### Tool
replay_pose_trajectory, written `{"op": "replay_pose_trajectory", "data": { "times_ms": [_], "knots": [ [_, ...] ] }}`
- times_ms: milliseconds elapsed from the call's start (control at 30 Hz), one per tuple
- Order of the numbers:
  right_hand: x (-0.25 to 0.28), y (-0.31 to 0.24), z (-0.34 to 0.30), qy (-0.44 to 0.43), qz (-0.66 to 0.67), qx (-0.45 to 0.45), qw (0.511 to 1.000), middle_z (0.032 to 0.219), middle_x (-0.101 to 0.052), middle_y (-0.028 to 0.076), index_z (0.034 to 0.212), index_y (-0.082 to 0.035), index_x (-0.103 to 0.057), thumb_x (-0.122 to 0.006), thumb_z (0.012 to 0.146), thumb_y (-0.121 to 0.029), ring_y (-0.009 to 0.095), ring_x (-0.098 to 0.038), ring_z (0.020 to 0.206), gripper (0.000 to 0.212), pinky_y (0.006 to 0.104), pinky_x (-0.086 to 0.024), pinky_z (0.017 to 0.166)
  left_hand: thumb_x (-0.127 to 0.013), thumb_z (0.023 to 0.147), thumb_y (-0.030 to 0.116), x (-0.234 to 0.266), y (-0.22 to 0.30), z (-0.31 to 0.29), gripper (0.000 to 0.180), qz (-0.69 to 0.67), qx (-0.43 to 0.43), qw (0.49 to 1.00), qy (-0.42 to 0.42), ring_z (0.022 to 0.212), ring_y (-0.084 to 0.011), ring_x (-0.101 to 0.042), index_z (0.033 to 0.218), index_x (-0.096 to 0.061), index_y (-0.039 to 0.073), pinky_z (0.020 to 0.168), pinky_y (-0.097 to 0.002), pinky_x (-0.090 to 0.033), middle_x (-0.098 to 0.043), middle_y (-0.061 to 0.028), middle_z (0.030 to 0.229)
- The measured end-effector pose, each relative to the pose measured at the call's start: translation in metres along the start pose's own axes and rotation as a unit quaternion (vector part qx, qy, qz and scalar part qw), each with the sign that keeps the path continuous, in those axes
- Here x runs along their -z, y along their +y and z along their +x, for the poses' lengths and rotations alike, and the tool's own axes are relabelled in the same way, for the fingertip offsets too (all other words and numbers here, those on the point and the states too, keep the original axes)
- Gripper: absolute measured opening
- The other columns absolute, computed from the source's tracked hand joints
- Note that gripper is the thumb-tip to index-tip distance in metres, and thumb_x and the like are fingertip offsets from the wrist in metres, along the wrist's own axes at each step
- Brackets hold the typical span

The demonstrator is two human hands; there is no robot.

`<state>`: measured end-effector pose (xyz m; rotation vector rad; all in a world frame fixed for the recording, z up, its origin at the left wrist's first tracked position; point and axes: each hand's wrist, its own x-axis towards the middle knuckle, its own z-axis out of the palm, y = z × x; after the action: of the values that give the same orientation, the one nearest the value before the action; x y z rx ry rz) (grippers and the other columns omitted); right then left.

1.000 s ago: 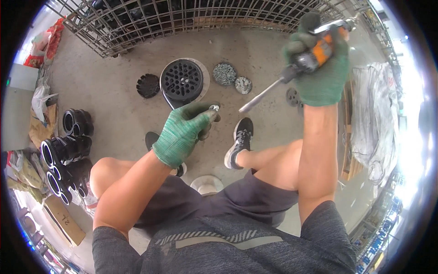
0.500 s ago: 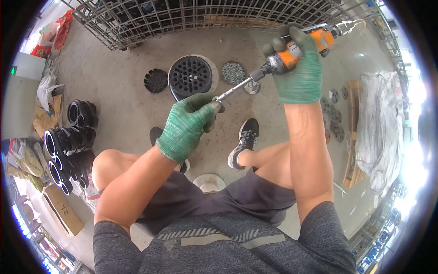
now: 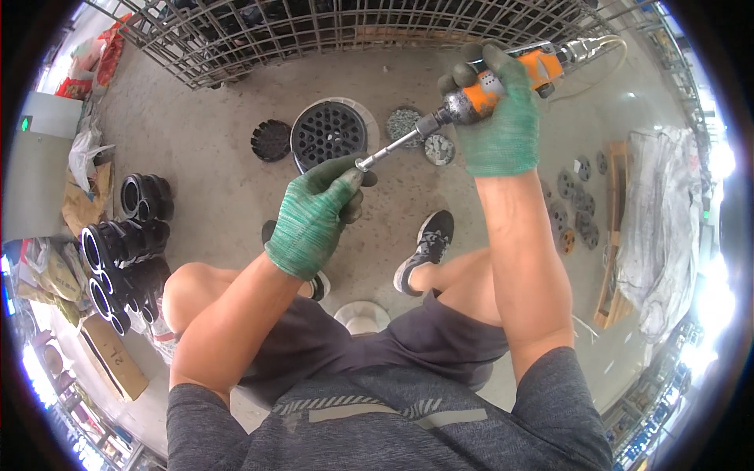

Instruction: The person pours liquid from a kettle into a small container, walks across a factory floor, and then sits down to assemble black plastic components using a power screwdriver and screws.

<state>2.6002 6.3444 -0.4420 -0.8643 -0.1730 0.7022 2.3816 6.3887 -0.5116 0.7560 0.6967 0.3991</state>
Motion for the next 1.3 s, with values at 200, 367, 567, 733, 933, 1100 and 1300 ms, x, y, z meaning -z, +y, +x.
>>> {"op": "replay_pose_trajectory", "data": {
  "times_ms": [200, 367, 567, 733, 933, 1100, 1300],
  "knots": [
    [-0.002, 0.009, 0.004, -0.031, -0.004, -0.023, 0.999, 0.089, -0.063, 0.009, 0.097, -0.006, -0.057, -0.070, 0.085, -0.014, 0.018, -0.064, 0.073, 0.020, 0.0404, -0.057, 0.068, -0.061, 0.098, 0.020, 0.015, 0.002, 0.005, 0.030, 0.043, 0.033, 0.999, 0.000, 0.058, -0.0060, -0.040, 0.113, -0.062, -0.005, 0.054, -0.0223, -0.036, -0.058, -0.0038, 0.082],
    [-0.004, 0.015, 0.010, -0.030, -0.007, -0.041, 0.999, 0.091, -0.063, 0.008, 0.098, -0.005, -0.057, -0.071, 0.084, -0.015, 0.018, -0.063, 0.074, 0.022, 0.0406, -0.057, 0.069, -0.061, 0.099, 0.027, 0.017, 0.009, 0.004, 0.032, 0.063, 0.052, 0.996, -0.026, 0.056, -0.0047, -0.036, 0.109, -0.061, -0.004, 0.054, -0.0221, -0.033, -0.051, 0.0001, 0.073],
    [-0.008, 0.025, 0.023, -0.011, 0.019, -0.079, 0.997, 0.090, -0.063, 0.009, 0.099, -0.005, -0.056, -0.071, 0.084, -0.014, 0.018, -0.063, 0.073, 0.023, 0.0412, -0.057, 0.070, -0.056, 0.101, 0.020, 0.016, 0.016, 0.004, 0.026, 0.151, -0.034, 0.988, 0.013, 0.058, -0.0074, -0.044, 0.105, -0.062, -0.005, 0.053, -0.0239, -0.038, -0.059, -0.0036, 0.080],
    [-0.008, 0.032, 0.025, -0.042, -0.013, -0.051, 0.998, 0.090, -0.065, 0.007, 0.097, -0.007, -0.059, -0.069, 0.085, -0.015, 0.015, -0.063, 0.075, 0.018, 0.0374, -0.055, 0.073, -0.057, 0.100, 0.013, 0.023, 0.010, 0.019, 0.019, 0.087, -0.013, 0.995, 0.044, 0.062, -0.0074, -0.046, 0.107, -0.060, -0.004, 0.057, -0.0244, -0.041, -0.056, -0.0022, 0.083],
    [-0.008, 0.044, 0.031, -0.026, -0.025, -0.070, 0.997, 0.090, -0.065, 0.008, 0.101, -0.009, -0.058, -0.070, 0.084, -0.016, 0.017, -0.062, 0.074, 0.022, 0.0377, -0.054, 0.071, -0.059, 0.098, 0.012, 0.040, -0.001, 0.035, 0.019, 0.260, -0.096, 0.960, 0.031, 0.070, -0.0111, -0.052, 0.110, -0.061, -0.002, 0.063, -0.0277, -0.046, -0.060, -0.0042, 0.087],
    [-0.008, 0.057, 0.045, -0.018, -0.016, -0.045, 0.999, 0.086, -0.065, 0.007, 0.099, -0.009, -0.057, -0.072, 0.082, -0.015, 0.019, -0.064, 0.073, 0.023, 0.0372, -0.055, 0.067, -0.063, 0.095, 0.011, 0.053, 0.006, 0.063, 0.022, 0.426, -0.157, 0.890, 0.042, 0.076, -0.0091, -0.056, 0.114, -0.064, -0.002, 0.071, -0.0267, -0.050, -0.064, -0.0002, 0.085],
    [-0.016, 0.068, 0.058, -0.137, -0.048, -0.049, 0.988, 0.091, -0.068, 0.008, 0.104, -0.007, -0.060, -0.076, 0.080, -0.014, 0.022, -0.068, 0.080, 0.030, 0.0381, -0.057, 0.073, -0.067, 0.090, 0.007, 0.064, 0.016, 0.100, 0.021, 0.463, -0.177, 0.858, 0.132, 0.077, -0.0104, -0.060, 0.110, -0.069, 0.000, 0.071, -0.0276, -0.051, -0.071, -0.0077, 0.086]
  ]
}}
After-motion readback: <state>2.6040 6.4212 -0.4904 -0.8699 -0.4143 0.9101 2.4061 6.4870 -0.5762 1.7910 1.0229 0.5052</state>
